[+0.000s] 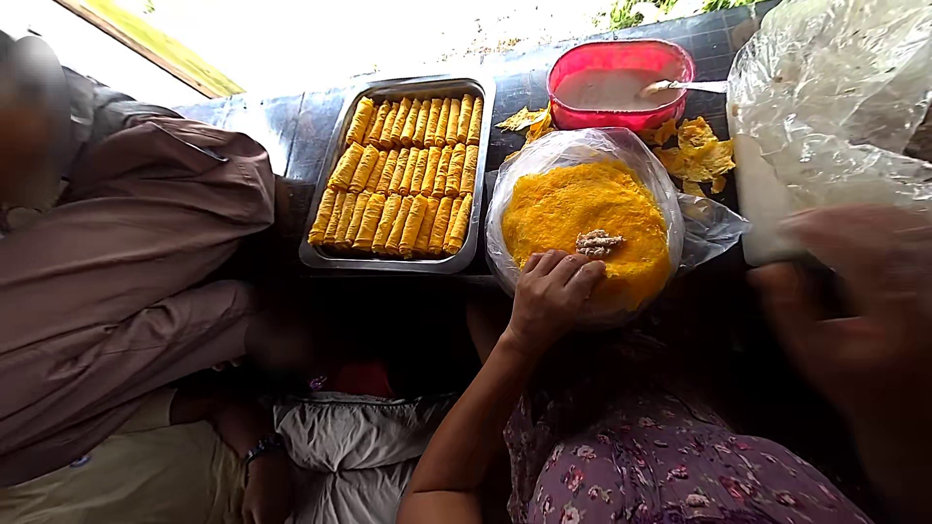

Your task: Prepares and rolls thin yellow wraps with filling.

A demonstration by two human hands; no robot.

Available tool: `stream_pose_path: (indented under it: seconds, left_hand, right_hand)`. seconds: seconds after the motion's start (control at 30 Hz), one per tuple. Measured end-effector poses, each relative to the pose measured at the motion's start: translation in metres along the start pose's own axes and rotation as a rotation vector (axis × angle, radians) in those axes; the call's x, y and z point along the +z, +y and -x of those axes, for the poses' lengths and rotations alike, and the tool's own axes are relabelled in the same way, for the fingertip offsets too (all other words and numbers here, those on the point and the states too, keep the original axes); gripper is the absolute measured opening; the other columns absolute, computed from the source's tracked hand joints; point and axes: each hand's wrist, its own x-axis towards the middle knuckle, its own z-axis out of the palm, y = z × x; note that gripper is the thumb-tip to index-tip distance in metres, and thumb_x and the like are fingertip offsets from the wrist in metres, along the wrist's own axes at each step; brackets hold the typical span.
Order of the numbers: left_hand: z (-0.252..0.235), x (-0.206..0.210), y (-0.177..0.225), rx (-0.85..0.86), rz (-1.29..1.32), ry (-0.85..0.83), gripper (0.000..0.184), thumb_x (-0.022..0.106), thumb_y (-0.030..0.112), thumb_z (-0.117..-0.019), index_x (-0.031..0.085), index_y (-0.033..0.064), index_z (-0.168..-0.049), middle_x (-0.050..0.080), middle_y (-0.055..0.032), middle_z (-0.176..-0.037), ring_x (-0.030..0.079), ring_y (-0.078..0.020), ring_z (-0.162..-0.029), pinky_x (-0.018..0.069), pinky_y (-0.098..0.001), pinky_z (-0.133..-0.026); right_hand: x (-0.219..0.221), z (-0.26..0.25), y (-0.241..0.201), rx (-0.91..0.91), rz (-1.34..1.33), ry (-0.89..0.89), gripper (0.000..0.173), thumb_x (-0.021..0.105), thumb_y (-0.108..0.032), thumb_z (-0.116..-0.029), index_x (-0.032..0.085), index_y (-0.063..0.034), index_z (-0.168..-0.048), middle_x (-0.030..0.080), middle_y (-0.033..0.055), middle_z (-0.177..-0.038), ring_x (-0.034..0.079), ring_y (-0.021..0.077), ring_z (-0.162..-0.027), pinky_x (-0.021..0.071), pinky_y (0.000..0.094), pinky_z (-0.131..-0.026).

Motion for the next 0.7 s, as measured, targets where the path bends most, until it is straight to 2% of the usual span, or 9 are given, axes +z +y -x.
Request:
stream_pose_path:
  seconds: [0.07,0.2,0.27,0.37,0.43,0.5,0.57,0.6,0.7]
  left_hand:
    - [-0.007,-0.002,0.001,-0.034,0.014,0.002,0.011,0.068,0.011,-0.0946,0.078,0.0073,-0.094,0.076,-0.0085,-0.092,0.070,-0.0219,-0.085,0.0539,-0.0346,-0.078]
    - [-0.015,-0.012,0.001,-0.109,0.055,-0.032,0.013,0.067,0.011,-0.0953,0.078,0.0046,-0.095,0.075,-0.0101,-0.091,0.070,-0.0226,-0.084,0.0548,-0.0345,-0.076]
    - [-0.020,-0.015,-0.004,-0.142,0.071,-0.050,0.012,0.067,0.010,-0.0953,0.077,0.0032,-0.097,0.075,-0.0107,-0.091,0.071,-0.0232,-0.085,0.0554,-0.0352,-0.077]
    - [-0.037,-0.016,-0.016,-0.186,0.094,-0.099,0.014,0.066,0.011,-0.0970,0.075,0.0009,-0.097,0.073,-0.0118,-0.088,0.070,-0.0249,-0.082,0.0553,-0.0380,-0.076]
    - [-0.049,-0.013,-0.027,-0.221,0.101,-0.154,0.014,0.066,0.011,-0.0974,0.075,0.0000,-0.099,0.073,-0.0131,-0.089,0.070,-0.0275,-0.083,0.0554,-0.0405,-0.077]
    - [-0.060,-0.007,-0.039,-0.248,0.093,-0.215,0.013,0.067,0.010,-0.0961,0.075,0.0000,-0.098,0.074,-0.0138,-0.090,0.071,-0.0302,-0.086,0.0558,-0.0429,-0.079]
    - [-0.071,-0.004,-0.050,-0.275,0.088,-0.306,0.013,0.067,0.010,-0.0959,0.075,-0.0001,-0.098,0.074,-0.0148,-0.091,0.070,-0.0326,-0.090,0.0552,-0.0460,-0.081]
    - [-0.076,-0.003,-0.054,-0.292,0.092,-0.360,0.014,0.068,0.012,-0.0961,0.074,-0.0003,-0.098,0.074,-0.0155,-0.093,0.070,-0.0336,-0.093,0.0550,-0.0474,-0.084]
    - [-0.086,-0.002,-0.064,-0.350,0.109,-0.507,0.021,0.069,0.018,-0.0965,0.074,-0.0017,-0.102,0.072,-0.0185,-0.097,0.068,-0.0365,-0.099,0.0520,-0.0501,-0.089]
  right_hand:
    - [0.048,-0.002,-0.031,-0.013,-0.116,-0.013,0.042,0.060,-0.033,-0.0992,0.065,0.0023,-0.120,0.068,0.0236,-0.121,0.061,0.0398,-0.123,0.0448,0.0542,-0.105]
    - [0.100,-0.002,-0.032,-0.064,-0.115,0.060,0.025,0.052,-0.001,-0.0940,0.066,-0.0001,-0.115,0.073,0.0179,-0.109,0.068,0.0349,-0.110,0.0480,0.0475,-0.103]
    - [0.100,-0.012,-0.027,-0.059,-0.138,0.077,0.026,0.050,0.004,-0.0928,0.066,0.0021,-0.113,0.073,0.0187,-0.104,0.070,0.0347,-0.102,0.0509,0.0474,-0.098]
    - [0.096,-0.033,-0.022,-0.022,-0.234,0.042,0.028,0.044,0.002,-0.0952,0.062,0.0062,-0.116,0.071,0.0209,-0.104,0.070,0.0345,-0.094,0.0533,0.0479,-0.084]
    - [0.094,-0.053,-0.020,0.044,-0.272,-0.024,0.030,0.040,-0.002,-0.1016,0.059,0.0075,-0.122,0.070,0.0214,-0.102,0.070,0.0338,-0.091,0.0565,0.0477,-0.078]
    - [0.097,-0.073,-0.015,0.142,-0.327,-0.121,0.038,0.040,-0.021,-0.1083,0.058,0.0061,-0.128,0.069,0.0215,-0.102,0.070,0.0348,-0.090,0.0557,0.0497,-0.076]
    - [0.101,-0.092,-0.009,0.237,-0.351,-0.250,0.053,0.048,-0.043,-0.1063,0.058,0.0031,-0.131,0.069,0.0207,-0.105,0.069,0.0365,-0.093,0.0546,0.0550,-0.079]
    - [0.104,-0.101,-0.007,0.261,-0.342,-0.307,0.056,0.054,-0.045,-0.1039,0.059,0.0031,-0.130,0.068,0.0219,-0.104,0.068,0.0386,-0.093,0.0532,0.0577,-0.079]
    - [0.116,-0.114,0.000,0.253,-0.267,-0.396,0.045,0.068,-0.035,-0.0989,0.064,0.0039,-0.120,0.069,0.0261,-0.104,0.069,0.0445,-0.095,0.0510,0.0630,-0.080]
